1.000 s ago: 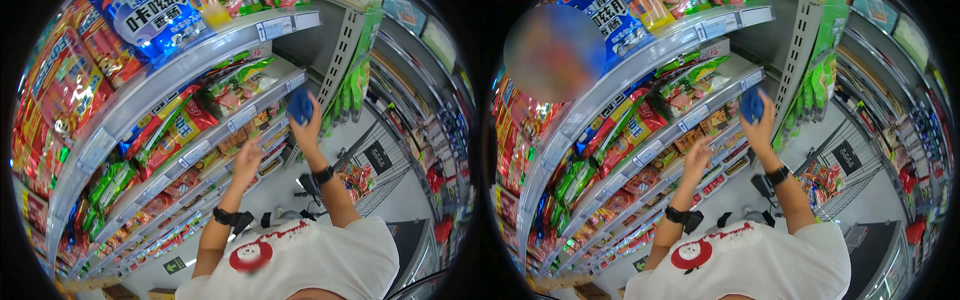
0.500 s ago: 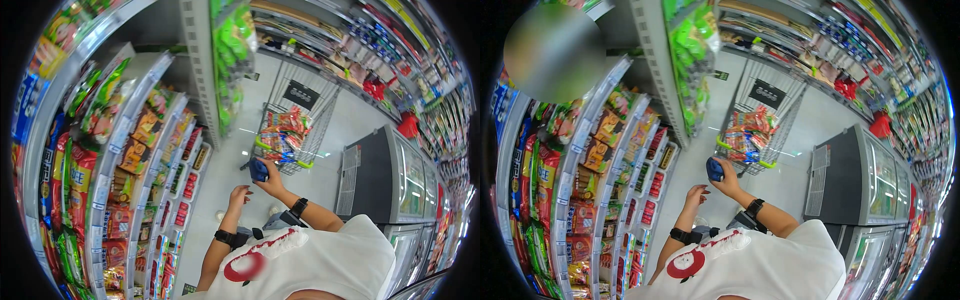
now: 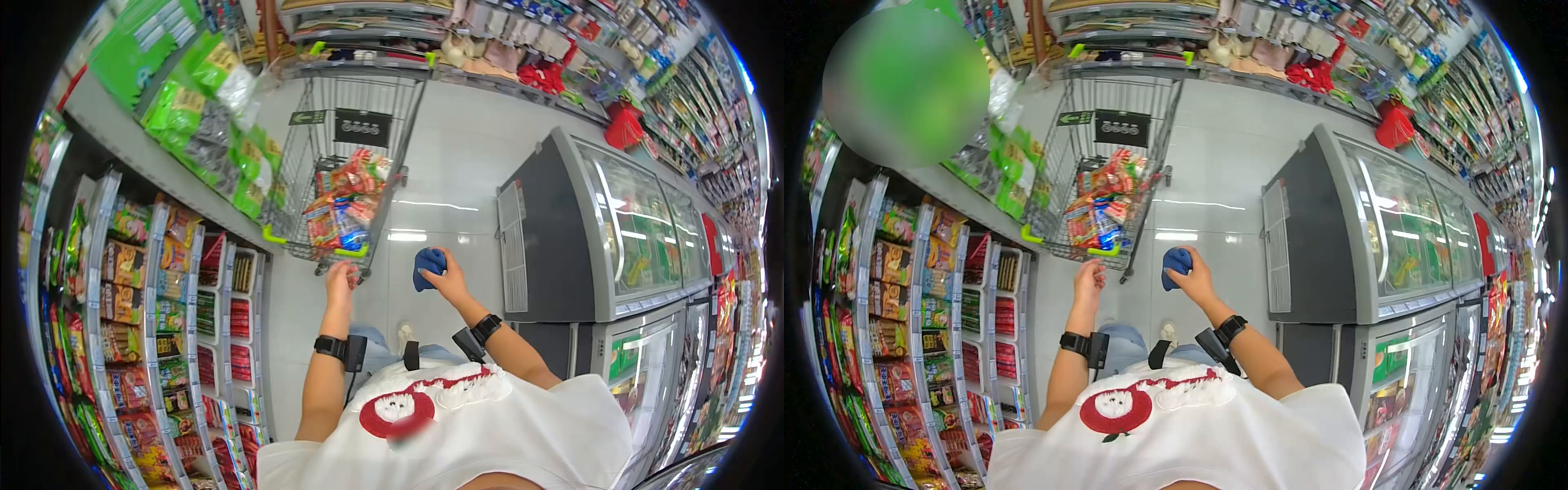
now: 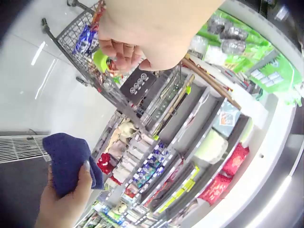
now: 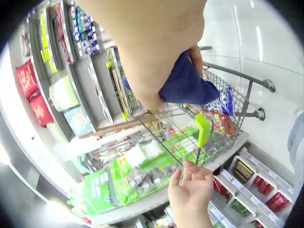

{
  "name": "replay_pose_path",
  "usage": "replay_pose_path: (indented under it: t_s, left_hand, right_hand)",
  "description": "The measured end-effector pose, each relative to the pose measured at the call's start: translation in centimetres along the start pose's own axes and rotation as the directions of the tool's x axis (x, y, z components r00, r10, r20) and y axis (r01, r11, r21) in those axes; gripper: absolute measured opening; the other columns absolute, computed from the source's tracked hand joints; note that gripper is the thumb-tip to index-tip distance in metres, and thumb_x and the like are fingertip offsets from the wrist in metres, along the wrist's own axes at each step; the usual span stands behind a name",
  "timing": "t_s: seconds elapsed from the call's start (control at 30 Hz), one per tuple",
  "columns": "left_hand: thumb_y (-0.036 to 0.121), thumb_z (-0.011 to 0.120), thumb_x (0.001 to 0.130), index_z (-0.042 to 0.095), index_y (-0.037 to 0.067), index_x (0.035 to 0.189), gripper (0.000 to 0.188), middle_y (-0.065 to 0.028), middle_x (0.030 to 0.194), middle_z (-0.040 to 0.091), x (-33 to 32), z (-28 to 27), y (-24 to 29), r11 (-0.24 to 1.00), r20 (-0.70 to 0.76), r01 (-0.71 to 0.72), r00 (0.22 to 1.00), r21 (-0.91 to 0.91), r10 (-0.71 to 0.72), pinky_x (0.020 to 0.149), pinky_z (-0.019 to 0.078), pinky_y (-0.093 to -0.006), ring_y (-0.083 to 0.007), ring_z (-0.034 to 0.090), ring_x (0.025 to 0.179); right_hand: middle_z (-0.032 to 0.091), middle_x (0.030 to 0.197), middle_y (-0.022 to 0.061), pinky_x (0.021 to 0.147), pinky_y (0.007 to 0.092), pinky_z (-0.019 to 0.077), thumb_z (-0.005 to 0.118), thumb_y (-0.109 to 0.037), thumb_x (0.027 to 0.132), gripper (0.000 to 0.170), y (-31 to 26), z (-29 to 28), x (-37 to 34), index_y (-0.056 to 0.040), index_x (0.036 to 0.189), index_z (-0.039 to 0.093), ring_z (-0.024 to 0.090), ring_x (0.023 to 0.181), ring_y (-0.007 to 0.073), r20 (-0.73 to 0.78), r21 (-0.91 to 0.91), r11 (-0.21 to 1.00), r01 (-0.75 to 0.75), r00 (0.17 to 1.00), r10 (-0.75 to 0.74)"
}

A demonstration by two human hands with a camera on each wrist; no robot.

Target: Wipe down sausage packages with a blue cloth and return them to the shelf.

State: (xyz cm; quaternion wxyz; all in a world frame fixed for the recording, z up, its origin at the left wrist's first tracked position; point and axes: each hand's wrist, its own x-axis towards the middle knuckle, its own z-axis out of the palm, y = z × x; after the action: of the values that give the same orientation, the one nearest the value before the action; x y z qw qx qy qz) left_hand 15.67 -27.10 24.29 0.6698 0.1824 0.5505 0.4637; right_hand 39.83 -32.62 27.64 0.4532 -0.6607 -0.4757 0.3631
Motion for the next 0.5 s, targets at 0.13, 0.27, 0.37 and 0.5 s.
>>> replay_pose_path:
  t_s: [0.13, 0.27, 0.37, 0.5]
  left_hand:
    - [0.014, 0.050, 0.081, 0.057, 0.008, 0.093, 0.015, -0.0019, 0.072, 0.057, 2.4, 5.9, -0.7, 0.987, 0.058, -0.115, 0.992, 0.111, 0.109, 0.046, 0.0359, -0.0192, -0.0067, 0.047, 0.052]
    - [0.013, 0.051, 0.080, 0.058, 0.006, 0.092, 0.016, -0.0014, 0.069, 0.058, 7.3, 9.4, 0.0, 0.982, -0.087, -0.170, 0.980, 0.081, 0.177, 0.045, 0.0367, -0.0202, -0.0065, 0.048, 0.050]
    - [0.012, 0.051, 0.079, 0.059, 0.007, 0.091, 0.015, 0.0011, 0.068, 0.057, 11.9, 11.1, 1.6, 0.977, -0.166, -0.036, 0.986, -0.210, 0.001, 0.050, 0.0373, -0.0218, -0.0073, 0.048, 0.053]
    - [0.013, 0.052, 0.078, 0.059, 0.010, 0.089, 0.014, 0.0044, 0.067, 0.055, 19.4, 14.7, 3.7, 0.888, -0.166, 0.036, 0.978, -0.459, -0.125, 0.055, 0.0363, -0.0222, -0.0080, 0.048, 0.057]
  right_hand:
    - [0.058, 0.096, 0.0107, 0.076, 0.0334, 0.0468, 0.070, -0.012, 0.057, 0.050, 4.2, -4.5, 1.8, -0.0111, 0.103, 0.050, 0.057, 0.088, 0.0217, -0.079, 0.070, 0.996, -0.062, 0.995, 0.067]
    - [0.057, 0.097, 0.0101, 0.077, 0.0330, 0.0462, 0.072, -0.014, 0.056, 0.051, 3.9, -6.9, 3.7, -0.0145, 0.102, 0.050, 0.057, 0.090, 0.0238, -0.019, 0.042, 0.981, -0.188, 0.982, 0.189]
    - [0.057, 0.097, 0.0096, 0.078, 0.0321, 0.0457, 0.073, -0.016, 0.058, 0.050, 3.5, -8.1, 6.9, -0.0142, 0.102, 0.050, 0.056, 0.090, 0.0221, 0.013, 0.002, 0.991, -0.136, 0.991, 0.136]
    - [0.057, 0.098, 0.0083, 0.080, 0.0324, 0.0450, 0.074, -0.019, 0.062, 0.049, 3.8, -8.3, 14.3, -0.0138, 0.103, 0.049, 0.055, 0.091, 0.0207, 0.148, 0.097, 0.985, -0.144, 0.981, 0.129]
